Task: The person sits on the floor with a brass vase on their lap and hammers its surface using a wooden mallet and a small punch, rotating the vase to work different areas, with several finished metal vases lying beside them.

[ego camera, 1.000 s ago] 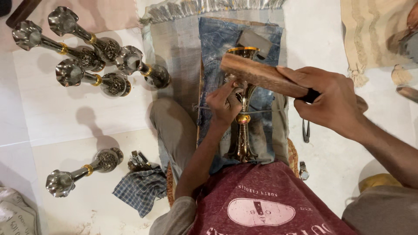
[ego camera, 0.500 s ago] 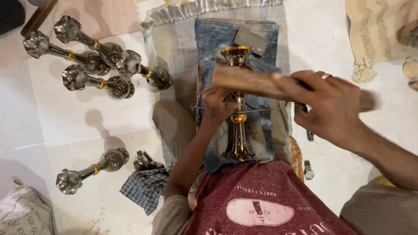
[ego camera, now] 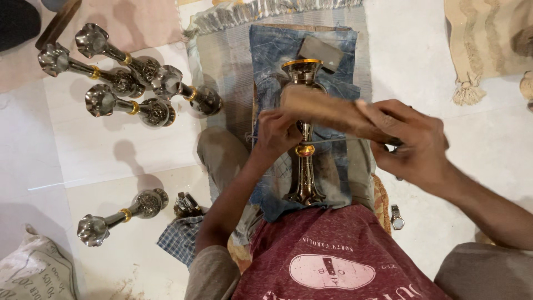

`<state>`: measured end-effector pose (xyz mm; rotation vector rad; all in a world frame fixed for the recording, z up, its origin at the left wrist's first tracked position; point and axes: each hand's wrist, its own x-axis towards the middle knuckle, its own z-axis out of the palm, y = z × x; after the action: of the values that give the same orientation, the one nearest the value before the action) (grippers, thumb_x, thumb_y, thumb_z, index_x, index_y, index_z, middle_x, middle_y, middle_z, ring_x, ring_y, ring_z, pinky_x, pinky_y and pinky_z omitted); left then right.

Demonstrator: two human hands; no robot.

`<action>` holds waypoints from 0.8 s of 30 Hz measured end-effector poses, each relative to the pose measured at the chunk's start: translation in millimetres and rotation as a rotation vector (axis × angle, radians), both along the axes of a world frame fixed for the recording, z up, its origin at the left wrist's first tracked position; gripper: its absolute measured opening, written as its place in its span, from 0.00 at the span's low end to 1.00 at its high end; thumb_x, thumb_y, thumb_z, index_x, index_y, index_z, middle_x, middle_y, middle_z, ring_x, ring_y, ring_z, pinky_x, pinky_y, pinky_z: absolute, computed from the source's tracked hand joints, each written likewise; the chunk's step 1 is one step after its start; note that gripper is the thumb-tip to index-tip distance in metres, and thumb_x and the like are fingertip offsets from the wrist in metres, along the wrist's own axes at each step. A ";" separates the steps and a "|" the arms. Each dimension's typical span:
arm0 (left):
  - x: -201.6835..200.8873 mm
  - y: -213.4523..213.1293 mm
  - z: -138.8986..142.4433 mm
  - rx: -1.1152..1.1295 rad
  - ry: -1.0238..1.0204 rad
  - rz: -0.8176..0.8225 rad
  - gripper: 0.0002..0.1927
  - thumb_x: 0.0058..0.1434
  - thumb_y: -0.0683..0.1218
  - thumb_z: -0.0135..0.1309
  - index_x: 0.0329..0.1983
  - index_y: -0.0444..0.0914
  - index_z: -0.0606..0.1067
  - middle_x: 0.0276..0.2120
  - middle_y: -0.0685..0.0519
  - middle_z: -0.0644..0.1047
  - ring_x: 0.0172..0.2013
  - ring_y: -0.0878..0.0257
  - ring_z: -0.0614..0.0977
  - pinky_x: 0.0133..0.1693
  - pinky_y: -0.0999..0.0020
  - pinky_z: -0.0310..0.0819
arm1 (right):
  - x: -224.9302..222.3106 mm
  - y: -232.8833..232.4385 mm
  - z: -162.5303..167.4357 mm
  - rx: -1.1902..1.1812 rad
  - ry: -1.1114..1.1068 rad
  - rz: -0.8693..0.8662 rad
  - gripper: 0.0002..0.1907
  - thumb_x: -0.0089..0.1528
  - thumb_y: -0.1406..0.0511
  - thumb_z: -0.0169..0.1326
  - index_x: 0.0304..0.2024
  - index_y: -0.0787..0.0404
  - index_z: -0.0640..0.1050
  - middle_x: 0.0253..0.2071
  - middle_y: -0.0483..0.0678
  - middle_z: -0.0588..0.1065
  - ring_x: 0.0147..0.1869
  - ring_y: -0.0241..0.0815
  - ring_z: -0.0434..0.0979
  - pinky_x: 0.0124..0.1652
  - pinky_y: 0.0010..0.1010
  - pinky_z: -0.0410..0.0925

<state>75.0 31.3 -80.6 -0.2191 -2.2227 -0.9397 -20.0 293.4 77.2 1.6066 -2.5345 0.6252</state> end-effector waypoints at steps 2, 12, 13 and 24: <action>0.6 -2.6 5.7 0.003 -0.043 -0.048 0.20 0.45 0.32 0.53 0.42 0.38 0.78 0.33 0.50 0.82 0.29 0.58 0.85 0.32 0.62 0.79 | 3.8 2.6 -4.1 0.121 0.144 -0.084 0.40 0.49 0.72 0.64 0.66 0.47 0.77 0.49 0.46 0.80 0.34 0.39 0.79 0.27 0.34 0.72; -15.6 -17.6 41.8 -0.229 -0.029 -0.323 0.22 0.56 0.34 0.57 0.53 0.45 0.78 0.36 0.53 0.84 0.32 0.62 0.85 0.32 0.68 0.81 | 31.5 31.0 -93.4 -0.375 0.112 -0.108 0.29 0.57 0.74 0.62 0.62 0.64 0.76 0.49 0.58 0.78 0.38 0.41 0.80 0.32 0.29 0.75; -16.5 -21.0 46.8 -0.227 -0.055 -0.369 0.19 0.60 0.36 0.59 0.52 0.46 0.79 0.36 0.54 0.84 0.31 0.63 0.85 0.30 0.68 0.79 | 33.7 31.8 -104.9 -0.496 0.119 -0.058 0.28 0.58 0.75 0.62 0.61 0.65 0.75 0.49 0.59 0.78 0.39 0.43 0.80 0.32 0.29 0.75; -24.8 -11.0 53.9 0.563 -0.006 -0.320 0.12 0.67 0.32 0.48 0.47 0.38 0.78 0.38 0.51 0.84 0.37 0.65 0.88 0.39 0.70 0.89 | 123.9 33.1 -167.8 -0.813 -0.335 -0.410 0.11 0.59 0.79 0.56 0.40 0.63 0.74 0.36 0.49 0.75 0.33 0.35 0.75 0.29 0.22 0.72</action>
<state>50.2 20.3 -26.7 -0.3107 -1.8646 -1.6943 103.9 326.5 -90.5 0.7285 -2.1905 1.6708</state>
